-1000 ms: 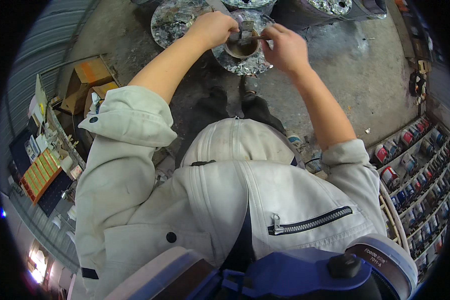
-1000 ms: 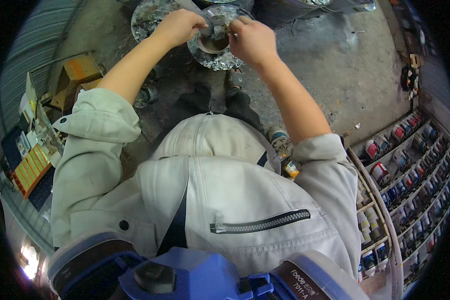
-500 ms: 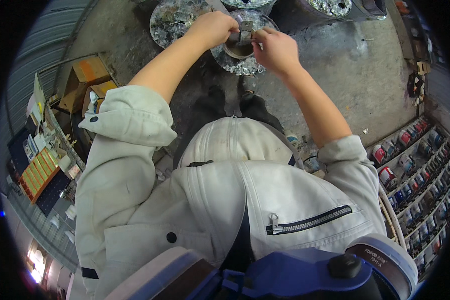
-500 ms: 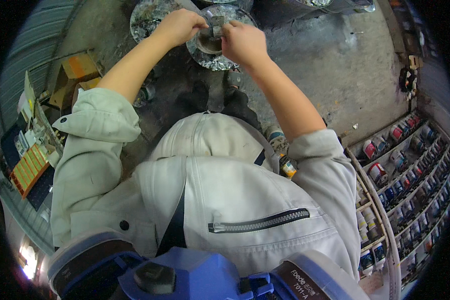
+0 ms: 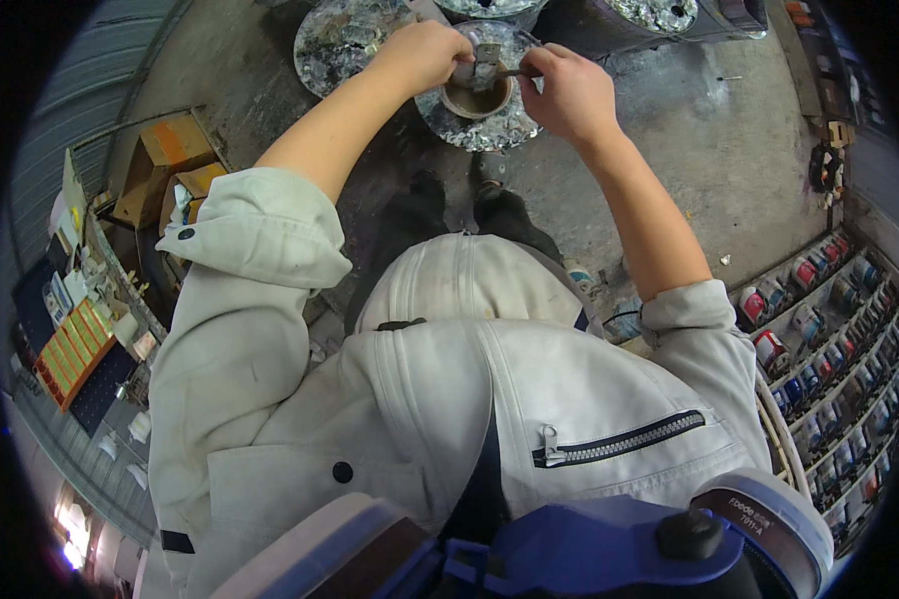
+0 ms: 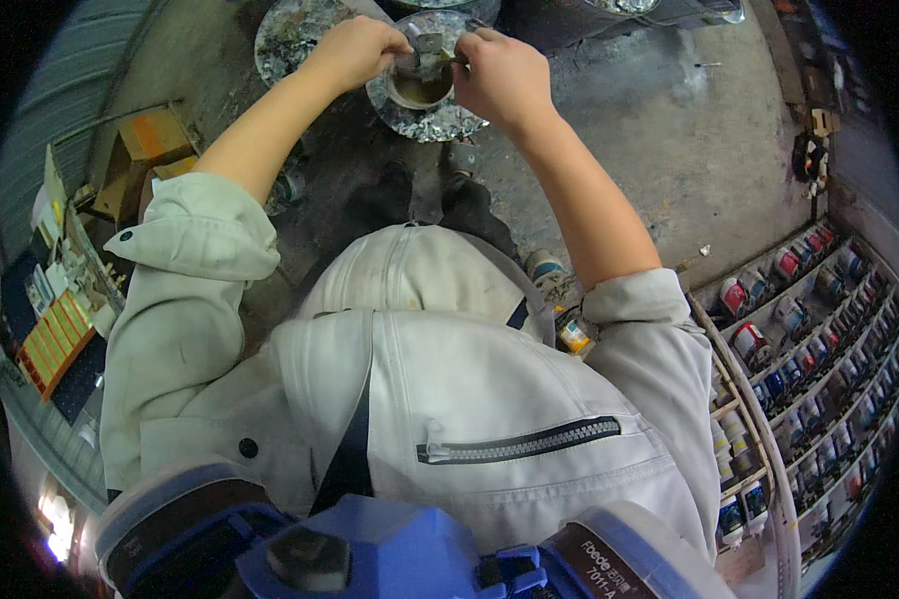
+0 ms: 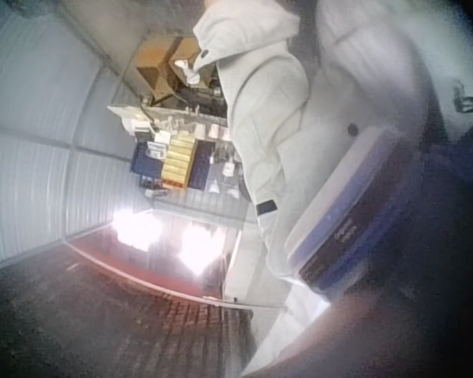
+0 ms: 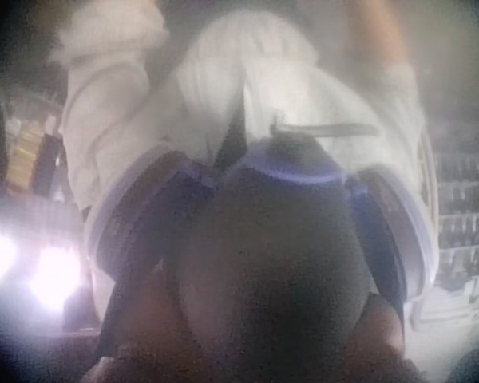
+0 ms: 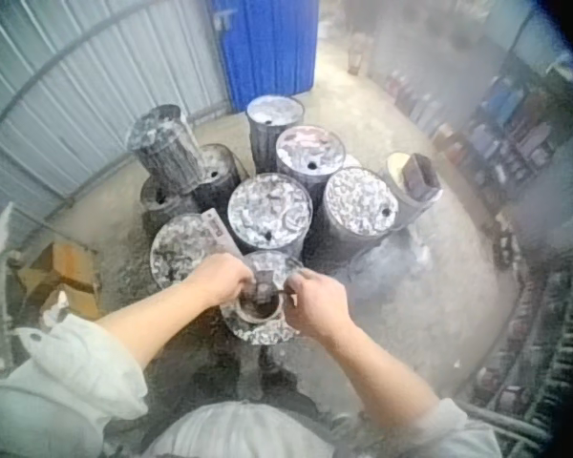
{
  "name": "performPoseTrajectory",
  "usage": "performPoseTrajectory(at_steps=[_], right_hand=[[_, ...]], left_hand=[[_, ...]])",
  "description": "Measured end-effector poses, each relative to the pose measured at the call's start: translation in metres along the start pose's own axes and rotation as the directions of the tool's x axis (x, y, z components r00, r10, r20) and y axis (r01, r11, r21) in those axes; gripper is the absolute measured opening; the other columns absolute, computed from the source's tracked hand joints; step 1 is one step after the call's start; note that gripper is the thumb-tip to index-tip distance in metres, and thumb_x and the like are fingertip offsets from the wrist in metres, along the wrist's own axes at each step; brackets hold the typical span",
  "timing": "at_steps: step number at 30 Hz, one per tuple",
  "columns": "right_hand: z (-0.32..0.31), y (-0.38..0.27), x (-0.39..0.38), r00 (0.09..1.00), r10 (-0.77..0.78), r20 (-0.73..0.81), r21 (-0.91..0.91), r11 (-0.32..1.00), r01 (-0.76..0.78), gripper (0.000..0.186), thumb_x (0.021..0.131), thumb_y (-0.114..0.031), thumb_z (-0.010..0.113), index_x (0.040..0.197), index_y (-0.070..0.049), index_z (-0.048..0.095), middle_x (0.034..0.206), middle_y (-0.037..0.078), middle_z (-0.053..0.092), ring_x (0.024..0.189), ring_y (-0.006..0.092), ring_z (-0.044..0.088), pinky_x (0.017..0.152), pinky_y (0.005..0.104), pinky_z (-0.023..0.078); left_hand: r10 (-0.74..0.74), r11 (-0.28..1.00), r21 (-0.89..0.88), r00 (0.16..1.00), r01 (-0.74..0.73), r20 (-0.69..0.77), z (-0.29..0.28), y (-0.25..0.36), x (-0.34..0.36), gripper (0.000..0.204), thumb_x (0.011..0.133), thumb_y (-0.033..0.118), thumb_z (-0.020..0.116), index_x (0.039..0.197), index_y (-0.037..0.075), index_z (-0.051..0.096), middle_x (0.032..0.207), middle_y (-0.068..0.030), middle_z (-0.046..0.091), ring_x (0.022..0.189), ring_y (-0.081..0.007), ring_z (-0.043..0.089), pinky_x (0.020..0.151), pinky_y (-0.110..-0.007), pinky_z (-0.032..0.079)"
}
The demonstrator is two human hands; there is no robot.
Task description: The person pours paint from a spray gun into a paper cup, then adds liquid from several bottles into the cup. They stir the mixture with a stick and transfer some of the mixed paint into another container.
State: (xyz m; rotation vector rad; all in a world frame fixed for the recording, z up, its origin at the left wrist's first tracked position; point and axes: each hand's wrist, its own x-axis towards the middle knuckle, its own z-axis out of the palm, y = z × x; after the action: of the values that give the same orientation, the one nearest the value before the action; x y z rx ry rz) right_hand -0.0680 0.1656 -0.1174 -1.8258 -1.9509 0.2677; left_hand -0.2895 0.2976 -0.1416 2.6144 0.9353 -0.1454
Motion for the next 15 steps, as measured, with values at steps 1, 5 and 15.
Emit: performPoseTrajectory(at_steps=[1, 5, 15], right_hand=[[-0.002, 0.000, 0.000, 1.000, 0.017, 0.025, -0.023, 1.000, -0.016, 0.011, 0.088, -0.019, 0.079, 0.098, -0.013, 0.078, 0.097, 0.003, 0.077, 0.088, 0.0292, 0.077, 0.074, 0.0412, 0.062], [-0.003, -0.002, 0.006, 0.999, 0.031, -0.038, 0.041, 0.999, -0.029, 0.010, 0.088, -0.019, 0.078, 0.097, -0.013, 0.077, 0.094, 0.005, 0.076, 0.088, 0.0299, 0.076, 0.074, 0.0423, 0.061], [0.054, 0.000, -0.015, 0.966, 0.126, 0.228, -0.033, 0.992, -0.122, 0.014, 0.088, -0.024, 0.076, 0.095, -0.012, 0.077, 0.098, 0.008, 0.077, 0.090, 0.0350, 0.076, 0.077, 0.0470, 0.062]], left_hand=[[-0.011, 1.000, 0.000, 1.000, 0.011, 0.016, 0.000, 0.001, 0.000, 0.022, 0.092, 0.015, 0.078, 0.113, 0.020, 0.085, 0.108, -0.0071, 0.082, 0.101, -0.0322, 0.078, 0.090, -0.048, 0.063], [0.010, 1.000, 0.015, 0.999, -0.010, 0.038, -0.001, 0.009, 0.000, 0.021, 0.092, 0.015, 0.077, 0.111, 0.018, 0.085, 0.106, -0.0080, 0.082, 0.101, -0.0320, 0.078, 0.089, -0.048, 0.063], [-0.021, 1.000, 0.011, 1.000, 0.021, 0.016, -0.002, 0.009, -0.003, 0.020, 0.093, 0.017, 0.076, 0.110, 0.018, 0.086, 0.106, -0.0085, 0.082, 0.100, -0.0329, 0.077, 0.088, -0.048, 0.063]])
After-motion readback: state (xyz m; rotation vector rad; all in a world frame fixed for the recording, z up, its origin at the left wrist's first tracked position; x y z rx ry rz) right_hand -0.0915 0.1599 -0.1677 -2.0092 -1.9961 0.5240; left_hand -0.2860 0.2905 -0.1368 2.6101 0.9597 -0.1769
